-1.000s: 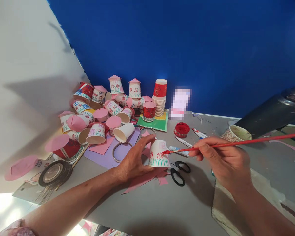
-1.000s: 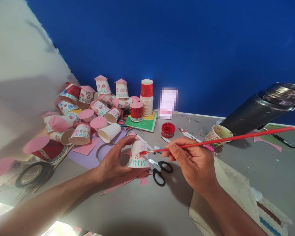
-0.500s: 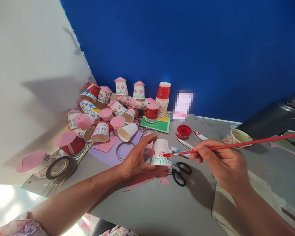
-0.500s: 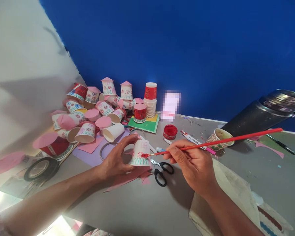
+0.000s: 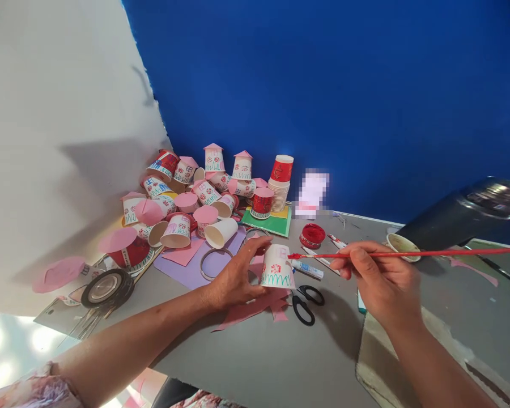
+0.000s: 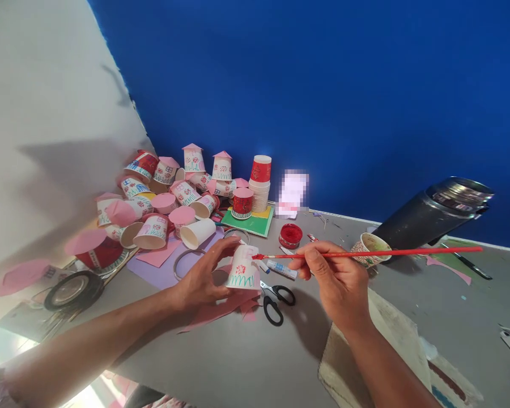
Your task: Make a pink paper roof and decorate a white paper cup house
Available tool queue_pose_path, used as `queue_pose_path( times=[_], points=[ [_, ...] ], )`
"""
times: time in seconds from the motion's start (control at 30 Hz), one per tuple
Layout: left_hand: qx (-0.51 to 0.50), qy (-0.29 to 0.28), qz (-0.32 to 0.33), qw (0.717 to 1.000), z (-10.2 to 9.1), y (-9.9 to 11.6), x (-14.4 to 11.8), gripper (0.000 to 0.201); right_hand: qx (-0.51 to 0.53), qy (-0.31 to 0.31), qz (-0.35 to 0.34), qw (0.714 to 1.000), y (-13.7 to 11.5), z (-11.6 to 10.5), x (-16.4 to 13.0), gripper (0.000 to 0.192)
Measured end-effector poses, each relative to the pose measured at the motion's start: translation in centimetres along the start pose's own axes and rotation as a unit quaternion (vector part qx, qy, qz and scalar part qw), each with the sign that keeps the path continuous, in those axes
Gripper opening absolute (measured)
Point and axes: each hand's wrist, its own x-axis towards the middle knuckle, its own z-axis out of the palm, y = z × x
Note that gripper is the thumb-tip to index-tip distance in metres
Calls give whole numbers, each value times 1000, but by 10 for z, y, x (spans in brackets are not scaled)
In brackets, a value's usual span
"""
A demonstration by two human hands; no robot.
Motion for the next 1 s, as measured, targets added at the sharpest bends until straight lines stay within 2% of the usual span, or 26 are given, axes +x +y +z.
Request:
queue_pose_path(
  times=[0.13,0.23,0.37,0.53,0.77,1.0],
  points=[
    [-25,-13,-24,999,-1,-2,3,94,56,1,23,998,2,-2,5,25],
    [-7,-16,-16,1000,-2,-3,5,88,62,-3,25,998,0,-1,7,26],
    [17,-11,8,1000,-3,-2,7,83,25,-24,9,999,-4,2,4,25],
    [37,-4,15,999,-1,-5,6,86,-31,-48,-8,998,-7,4,-3,25],
    [33,-7,6,999,5,-5,4,89,-55,-28,38,997,-15,13,-11,23],
    [18,1,-3,1000,5,-5,4,91,-63,-22,35,997,-20,16,-14,26]
  ],
)
